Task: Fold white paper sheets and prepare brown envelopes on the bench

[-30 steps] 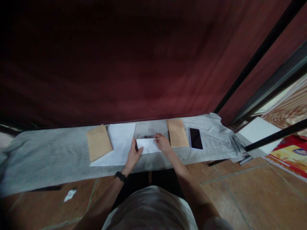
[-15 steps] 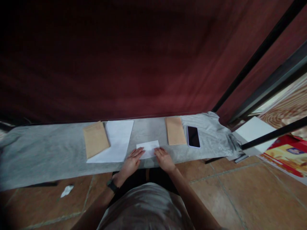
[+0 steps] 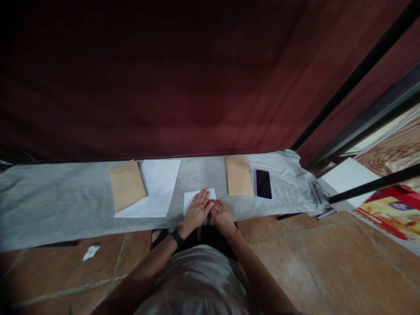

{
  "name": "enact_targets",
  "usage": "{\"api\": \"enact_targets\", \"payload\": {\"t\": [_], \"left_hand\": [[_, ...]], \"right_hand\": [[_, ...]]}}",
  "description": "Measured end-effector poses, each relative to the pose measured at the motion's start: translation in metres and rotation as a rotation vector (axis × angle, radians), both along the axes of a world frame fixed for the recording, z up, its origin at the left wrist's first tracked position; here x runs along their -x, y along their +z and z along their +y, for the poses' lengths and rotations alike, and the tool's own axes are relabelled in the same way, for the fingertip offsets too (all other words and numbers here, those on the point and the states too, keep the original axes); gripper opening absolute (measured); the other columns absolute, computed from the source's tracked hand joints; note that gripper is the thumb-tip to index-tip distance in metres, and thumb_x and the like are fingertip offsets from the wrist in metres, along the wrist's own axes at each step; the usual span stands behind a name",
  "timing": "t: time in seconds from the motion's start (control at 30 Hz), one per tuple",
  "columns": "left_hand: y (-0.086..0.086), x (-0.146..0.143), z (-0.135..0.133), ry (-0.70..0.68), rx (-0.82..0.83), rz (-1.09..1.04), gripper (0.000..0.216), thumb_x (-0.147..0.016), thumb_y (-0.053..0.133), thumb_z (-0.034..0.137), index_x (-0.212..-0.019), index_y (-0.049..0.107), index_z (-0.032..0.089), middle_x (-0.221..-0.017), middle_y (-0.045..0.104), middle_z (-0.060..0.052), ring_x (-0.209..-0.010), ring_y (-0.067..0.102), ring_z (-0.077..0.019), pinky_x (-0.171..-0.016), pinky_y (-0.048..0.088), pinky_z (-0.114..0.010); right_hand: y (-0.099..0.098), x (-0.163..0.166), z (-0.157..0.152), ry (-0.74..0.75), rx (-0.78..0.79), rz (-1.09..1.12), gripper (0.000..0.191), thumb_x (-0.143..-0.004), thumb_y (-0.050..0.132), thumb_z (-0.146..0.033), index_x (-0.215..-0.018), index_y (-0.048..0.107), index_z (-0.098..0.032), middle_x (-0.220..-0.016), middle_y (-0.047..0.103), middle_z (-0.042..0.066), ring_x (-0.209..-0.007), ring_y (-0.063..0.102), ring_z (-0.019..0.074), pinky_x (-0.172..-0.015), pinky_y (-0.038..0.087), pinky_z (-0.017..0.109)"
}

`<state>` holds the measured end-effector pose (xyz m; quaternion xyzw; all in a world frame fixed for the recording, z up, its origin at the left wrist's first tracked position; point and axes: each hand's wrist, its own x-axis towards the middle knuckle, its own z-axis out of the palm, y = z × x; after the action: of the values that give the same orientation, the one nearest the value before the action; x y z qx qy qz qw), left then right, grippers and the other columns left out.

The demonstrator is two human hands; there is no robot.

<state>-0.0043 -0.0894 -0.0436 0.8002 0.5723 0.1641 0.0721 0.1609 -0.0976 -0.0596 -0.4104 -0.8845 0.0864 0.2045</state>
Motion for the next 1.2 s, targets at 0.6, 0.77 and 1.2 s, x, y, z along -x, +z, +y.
{"api": "enact_targets", "payload": {"t": [0.6,0.77,1.2], "left_hand": [[0.007,0.064,-0.047,0.182,-0.061,0.064,0.064,-0.102,0.038,0.046,-0.155,0.035,0.009,-0.161,0.035,-0.018,-0.152,0.029,-0.0299,-0.124,0.028,-0.052],[0.009,0.054,-0.056,0.029,-0.052,0.092,0.052,-0.104,0.038,0.036,-0.152,0.043,0.017,-0.160,0.040,-0.012,-0.151,0.032,-0.0263,-0.124,0.029,-0.049],[-0.008,0.070,-0.045,-0.062,-0.060,0.269,0.046,-0.101,0.040,0.021,-0.144,0.050,0.008,-0.150,0.052,-0.019,-0.142,0.048,-0.0251,-0.118,0.040,-0.043]], "right_hand": [[-0.004,0.000,-0.002,-0.018,0.047,0.083,0.044,-0.100,0.042,-0.013,-0.139,0.059,-0.022,-0.146,0.058,0.007,-0.138,0.051,0.0176,-0.121,0.037,0.043],[0.004,0.000,-0.004,-0.019,0.076,0.085,0.045,-0.099,0.042,-0.012,-0.140,0.058,-0.019,-0.147,0.057,0.008,-0.139,0.050,0.0180,-0.122,0.035,0.043],[0.014,0.014,0.011,-0.145,0.003,-0.061,0.046,-0.106,0.040,-0.033,-0.147,0.052,-0.015,-0.154,0.049,0.012,-0.145,0.042,0.0255,-0.120,0.033,0.048]]}}
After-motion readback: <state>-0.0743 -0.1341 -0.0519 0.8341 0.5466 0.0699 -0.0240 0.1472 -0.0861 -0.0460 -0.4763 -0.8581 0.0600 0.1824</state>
